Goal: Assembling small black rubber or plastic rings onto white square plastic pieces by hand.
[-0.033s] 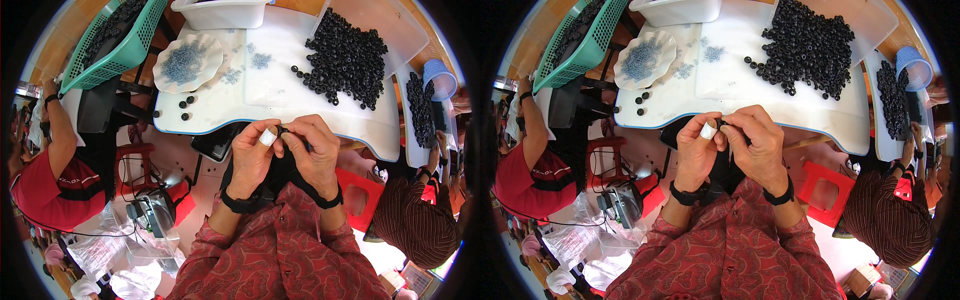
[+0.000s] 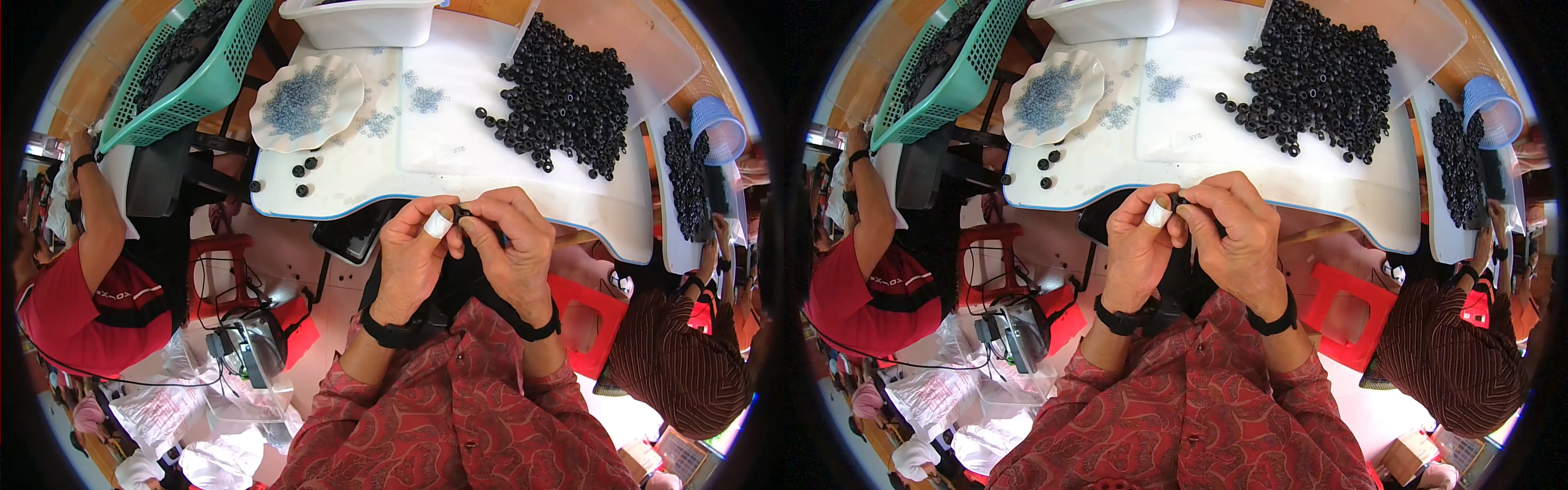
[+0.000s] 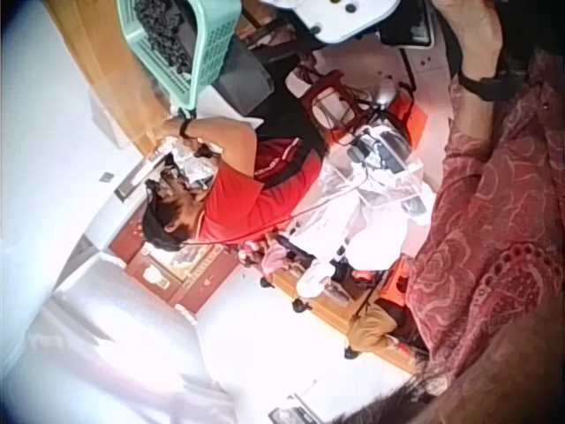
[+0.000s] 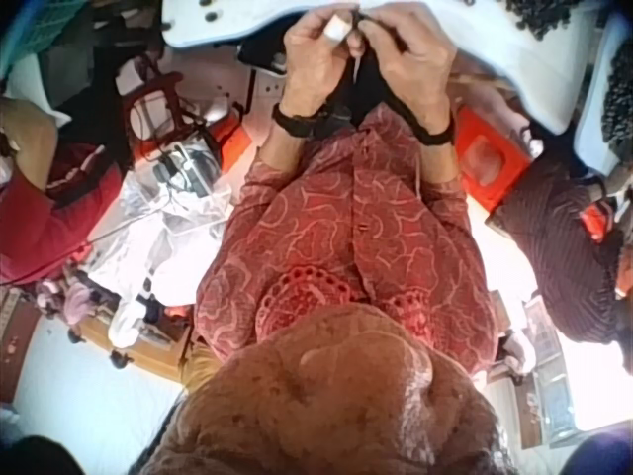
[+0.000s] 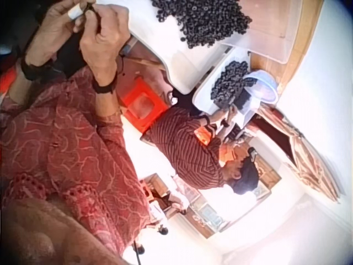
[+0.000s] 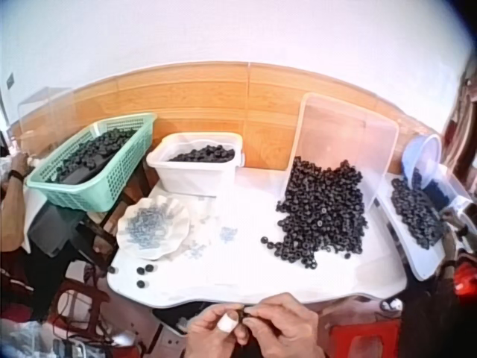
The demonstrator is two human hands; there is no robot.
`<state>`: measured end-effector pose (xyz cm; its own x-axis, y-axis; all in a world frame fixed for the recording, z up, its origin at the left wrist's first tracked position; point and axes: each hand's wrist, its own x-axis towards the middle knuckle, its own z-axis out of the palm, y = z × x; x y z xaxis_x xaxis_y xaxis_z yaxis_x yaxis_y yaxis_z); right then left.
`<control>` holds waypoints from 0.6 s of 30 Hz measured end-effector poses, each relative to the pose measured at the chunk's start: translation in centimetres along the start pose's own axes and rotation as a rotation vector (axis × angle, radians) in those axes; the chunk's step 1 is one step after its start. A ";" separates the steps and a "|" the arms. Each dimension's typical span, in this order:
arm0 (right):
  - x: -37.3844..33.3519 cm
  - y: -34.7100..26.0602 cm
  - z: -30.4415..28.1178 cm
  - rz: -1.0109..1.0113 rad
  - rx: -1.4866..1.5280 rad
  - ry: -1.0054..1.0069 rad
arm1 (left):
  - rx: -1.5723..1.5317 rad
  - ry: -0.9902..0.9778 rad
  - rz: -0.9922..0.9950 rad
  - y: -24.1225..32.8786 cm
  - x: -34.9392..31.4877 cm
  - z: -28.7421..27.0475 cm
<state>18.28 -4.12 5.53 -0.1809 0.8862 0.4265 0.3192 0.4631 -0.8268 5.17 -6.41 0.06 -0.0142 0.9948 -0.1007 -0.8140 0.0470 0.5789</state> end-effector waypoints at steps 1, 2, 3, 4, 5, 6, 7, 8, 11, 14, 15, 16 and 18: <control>0.0 -0.1 0.0 -0.003 0.002 -0.003 | -0.004 -0.008 -0.014 -0.1 0.1 -0.2; 0.0 0.0 0.0 -0.004 0.002 -0.003 | -0.009 -0.016 -0.027 -0.1 0.2 -0.2; 0.0 0.3 -0.1 -0.017 -0.019 -0.005 | -0.009 -0.016 -0.026 -0.2 0.2 -0.2; 0.0 0.5 -0.1 -0.030 -0.039 -0.007 | 0.028 -0.002 -0.004 -0.2 0.2 0.0; 0.0 0.6 -0.2 -0.031 -0.039 -0.008 | 0.066 0.012 0.018 -0.2 0.1 0.1; -0.1 0.7 -0.3 -0.025 -0.046 -0.017 | 0.066 0.012 0.018 -0.1 0.1 0.2; -0.1 0.8 -0.3 -0.019 -0.053 -0.026 | 0.140 0.031 0.027 0.1 -0.1 0.3; 0.0 0.8 -0.4 -0.019 -0.054 -0.026 | 0.215 0.051 0.035 0.2 -0.2 0.4; 0.1 0.7 -0.5 -0.026 -0.068 -0.044 | 0.288 0.056 0.050 0.6 -0.5 0.6; 0.4 0.6 -0.6 -0.050 -0.086 -0.084 | 0.300 0.057 0.062 0.7 -0.8 0.6; 0.4 0.6 -0.7 -0.055 -0.090 -0.102 | 0.300 0.058 0.062 0.8 -0.8 0.6; 0.5 0.5 -0.7 -0.060 -0.093 -0.119 | 0.284 0.072 0.046 0.8 -0.9 0.5; 0.5 0.5 -0.7 -0.052 -0.085 -0.122 | 0.268 0.088 0.030 0.8 -0.9 0.3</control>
<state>19.01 -3.46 5.54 -0.3093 0.8550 0.4164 0.3829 0.5127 -0.7684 4.73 -7.20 0.87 -0.0958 0.9849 -0.1439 -0.6300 0.0519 0.7749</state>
